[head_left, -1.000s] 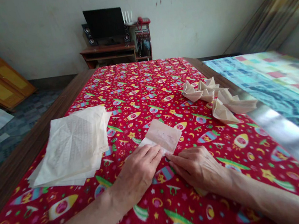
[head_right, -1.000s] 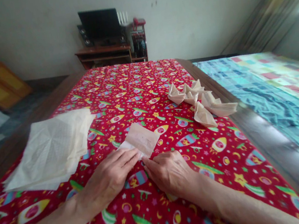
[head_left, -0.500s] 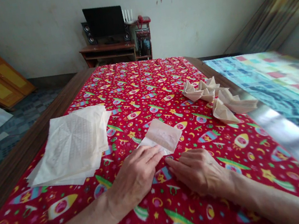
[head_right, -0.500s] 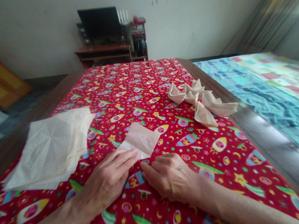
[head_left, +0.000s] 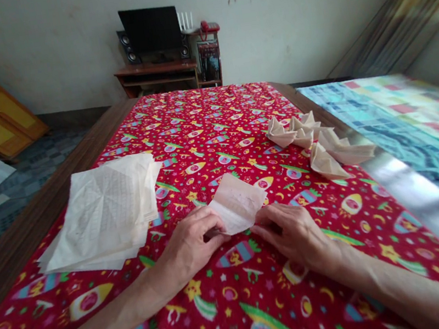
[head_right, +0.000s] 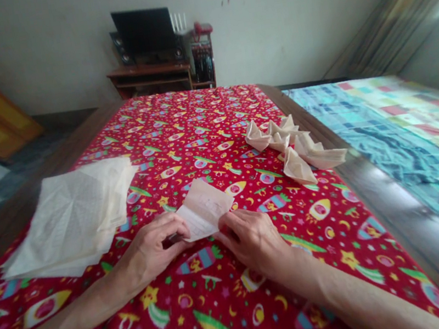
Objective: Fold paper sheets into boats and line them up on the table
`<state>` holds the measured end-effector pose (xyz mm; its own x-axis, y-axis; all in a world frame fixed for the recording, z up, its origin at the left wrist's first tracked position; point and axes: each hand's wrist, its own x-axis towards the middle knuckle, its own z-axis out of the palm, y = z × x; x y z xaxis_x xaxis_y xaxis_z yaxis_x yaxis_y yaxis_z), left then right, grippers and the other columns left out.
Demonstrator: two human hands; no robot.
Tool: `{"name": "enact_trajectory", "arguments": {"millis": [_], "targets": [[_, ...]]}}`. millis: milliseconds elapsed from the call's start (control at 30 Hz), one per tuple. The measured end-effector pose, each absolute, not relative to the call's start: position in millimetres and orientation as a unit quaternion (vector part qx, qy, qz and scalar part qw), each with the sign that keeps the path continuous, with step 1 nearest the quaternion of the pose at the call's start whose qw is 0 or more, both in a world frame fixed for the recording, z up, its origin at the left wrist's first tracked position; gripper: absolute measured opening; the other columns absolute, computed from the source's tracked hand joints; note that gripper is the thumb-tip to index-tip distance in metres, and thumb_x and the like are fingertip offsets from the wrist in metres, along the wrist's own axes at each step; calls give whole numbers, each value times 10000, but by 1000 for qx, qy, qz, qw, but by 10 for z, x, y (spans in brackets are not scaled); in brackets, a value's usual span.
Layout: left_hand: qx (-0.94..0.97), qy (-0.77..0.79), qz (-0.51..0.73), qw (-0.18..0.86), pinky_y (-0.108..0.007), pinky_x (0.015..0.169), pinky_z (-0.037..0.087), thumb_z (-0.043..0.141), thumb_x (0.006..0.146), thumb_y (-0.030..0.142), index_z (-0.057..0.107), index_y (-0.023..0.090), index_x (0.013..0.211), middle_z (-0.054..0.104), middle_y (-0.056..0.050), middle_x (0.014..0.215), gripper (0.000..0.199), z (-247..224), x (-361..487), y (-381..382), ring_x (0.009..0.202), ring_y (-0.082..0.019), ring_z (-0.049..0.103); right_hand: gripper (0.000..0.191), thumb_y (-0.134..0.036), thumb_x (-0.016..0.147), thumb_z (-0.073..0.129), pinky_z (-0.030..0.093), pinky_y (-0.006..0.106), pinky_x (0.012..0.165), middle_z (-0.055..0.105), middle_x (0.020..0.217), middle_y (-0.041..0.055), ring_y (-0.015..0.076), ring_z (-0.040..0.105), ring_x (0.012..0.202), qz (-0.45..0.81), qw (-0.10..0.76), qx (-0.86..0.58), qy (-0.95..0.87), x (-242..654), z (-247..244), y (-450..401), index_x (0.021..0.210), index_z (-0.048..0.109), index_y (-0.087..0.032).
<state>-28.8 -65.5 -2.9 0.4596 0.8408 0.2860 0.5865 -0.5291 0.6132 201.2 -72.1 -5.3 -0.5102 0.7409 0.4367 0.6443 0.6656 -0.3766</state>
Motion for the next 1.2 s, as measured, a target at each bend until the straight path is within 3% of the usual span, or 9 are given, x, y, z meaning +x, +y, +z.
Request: {"name": "enact_trajectory", "arguments": {"millis": [100, 333, 467, 633, 867, 1033, 1200], "targets": [[830, 412, 303, 223, -234, 698, 453, 606, 755, 64, 605, 178, 696, 617, -6, 773, 129, -45, -296, -669, 773, -135, 575, 197, -230, 918, 474, 369, 207, 535, 578, 665, 11, 97, 523, 591, 73, 272, -356, -891, 2024, -37, -722, 764, 577, -165], [829, 440, 288, 192, -228, 687, 441, 534, 870, 210, 567, 174, 713, 594, -7, 757, 164, -85, -284, -661, 720, -125, 571, 300, -185, 928, 439, 275, 274, 489, 485, 587, -13, 111, 409, 541, -30, 197, -229, -953, 1990, 16, -842, 638, 514, -178], [828, 480, 252, 144, -225, 650, 423, 511, 867, 198, 528, 176, 722, 563, 1, 759, 147, -63, -251, -626, 684, -123, 556, 199, -154, 935, 401, 316, 281, 496, 528, 629, 1, 126, 433, 556, -41, 189, -252, -948, 1999, 4, -854, 905, 596, -130], [837, 486, 233, 93, -225, 589, 390, 484, 882, 208, 504, 180, 725, 544, 5, 758, 160, -75, -237, -620, 649, -121, 538, 348, -121, 921, 355, 358, 291, 478, 562, 679, 35, 149, 478, 576, -55, 154, -305, -938, 2067, -48, -910, 1231, 481, -25], [846, 483, 217, 61, -233, 585, 392, 459, 907, 232, 494, 183, 746, 517, 14, 753, 173, -95, -242, -617, 648, -124, 533, 383, -115, 914, 398, 380, 297, 482, 580, 729, 49, 158, 501, 604, -75, 103, -292, -948, 2091, -60, -958, 1281, 441, -15], [851, 480, 204, 52, -238, 608, 406, 449, 922, 251, 487, 183, 762, 521, 12, 776, 178, -98, -240, -617, 694, -132, 551, 336, -118, 929, 383, 409, 296, 505, 578, 709, 39, 150, 490, 587, -56, 109, -291, -949, 2087, -36, -943, 1236, 481, -24], [852, 478, 207, 53, -234, 612, 406, 450, 926, 256, 486, 182, 763, 526, 13, 783, 182, -109, -244, -621, 695, -128, 548, 401, -107, 921, 390, 398, 293, 492, 571, 709, 35, 151, 487, 590, -62, 111, -292, -948, 2089, -48, -951, 1307, 407, -2]]}}
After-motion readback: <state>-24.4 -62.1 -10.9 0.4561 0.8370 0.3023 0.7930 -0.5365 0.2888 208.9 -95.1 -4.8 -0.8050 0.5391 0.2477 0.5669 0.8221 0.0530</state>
